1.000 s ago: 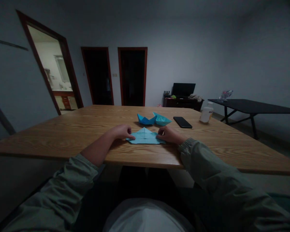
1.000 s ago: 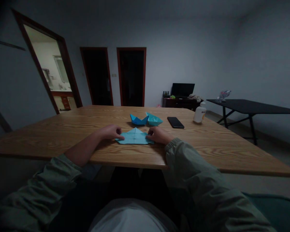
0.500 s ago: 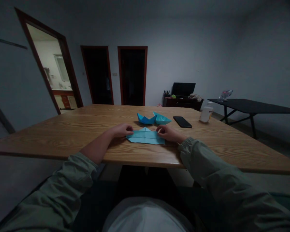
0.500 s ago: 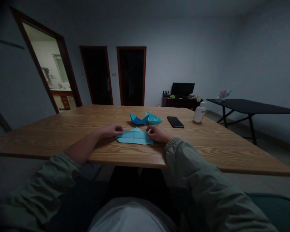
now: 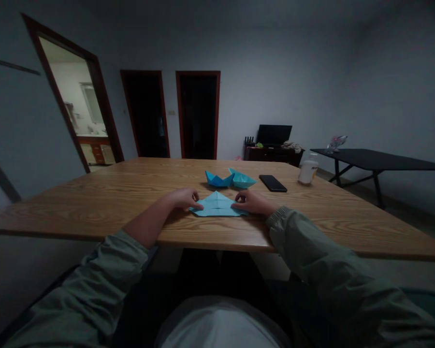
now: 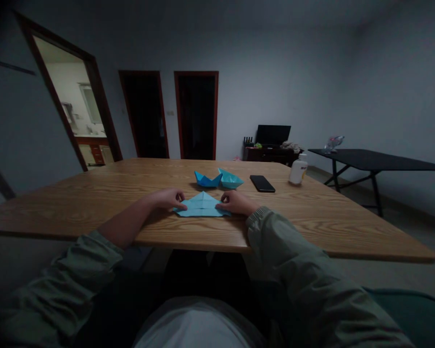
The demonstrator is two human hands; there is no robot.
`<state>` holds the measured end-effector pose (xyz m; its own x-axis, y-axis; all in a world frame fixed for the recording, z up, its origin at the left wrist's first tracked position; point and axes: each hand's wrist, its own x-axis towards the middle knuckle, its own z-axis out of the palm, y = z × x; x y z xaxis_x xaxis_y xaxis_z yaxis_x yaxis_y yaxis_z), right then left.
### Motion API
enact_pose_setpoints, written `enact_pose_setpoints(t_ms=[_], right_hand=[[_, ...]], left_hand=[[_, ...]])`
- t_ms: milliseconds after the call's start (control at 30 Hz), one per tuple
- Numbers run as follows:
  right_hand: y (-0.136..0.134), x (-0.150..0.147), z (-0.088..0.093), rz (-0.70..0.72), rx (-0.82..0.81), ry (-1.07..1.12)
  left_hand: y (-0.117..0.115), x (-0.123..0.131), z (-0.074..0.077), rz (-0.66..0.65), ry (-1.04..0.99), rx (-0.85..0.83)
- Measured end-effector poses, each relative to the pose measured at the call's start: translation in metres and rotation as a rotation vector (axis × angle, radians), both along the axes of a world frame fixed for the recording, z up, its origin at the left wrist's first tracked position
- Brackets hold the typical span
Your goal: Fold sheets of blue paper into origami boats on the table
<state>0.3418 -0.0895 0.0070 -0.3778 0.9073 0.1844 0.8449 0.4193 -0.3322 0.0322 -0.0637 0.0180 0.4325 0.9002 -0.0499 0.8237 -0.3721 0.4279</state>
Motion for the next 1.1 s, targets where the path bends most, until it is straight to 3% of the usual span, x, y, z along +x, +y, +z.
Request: enact_pose_setpoints(t_ms=[233,500,600,700,800,867,967,1000,1033,1100], right_hand=[[0.004,0.0,0.0,0.0,-0.074,0.056],[0.006,-0.008,0.002,-0.076,-0.113,0.037],[0.004,-0.009,0.004,-0.078,-0.127,0.059],[0.002,-0.006,0.004,-0.034,-0.162,0.112],[-0.001,-0.003,0.007,0.025,-0.198,0.225],[-0.002,-0.005,0.012,0.031,-0.13,0.341],[-0.006,-0.02,0.019,-0.037,0.139,0.456],[-0.008,-0.029,0.021,-0.064,0.23,0.46],[-0.01,-0.04,0.021,-0.082,0.297,0.458],[-0.013,-0.064,0.02,-0.05,0.391,0.439]], left_hand=[[0.002,-0.004,-0.004,-0.058,-0.051,-0.047],[0.01,0.005,-0.002,0.11,-0.118,-0.032],[0.011,0.004,-0.003,0.037,-0.139,-0.106],[0.007,0.0,-0.002,-0.062,-0.298,-0.192],[0.004,-0.003,0.003,-0.058,-0.458,-0.182],[0.003,-0.003,0.007,0.074,-0.482,-0.026],[-0.001,0.006,0.012,0.375,-0.546,0.329],[-0.003,0.012,0.012,0.408,-0.597,0.382],[-0.006,0.019,0.012,0.381,-0.662,0.377],[-0.011,0.034,0.01,0.169,-0.801,0.219]])
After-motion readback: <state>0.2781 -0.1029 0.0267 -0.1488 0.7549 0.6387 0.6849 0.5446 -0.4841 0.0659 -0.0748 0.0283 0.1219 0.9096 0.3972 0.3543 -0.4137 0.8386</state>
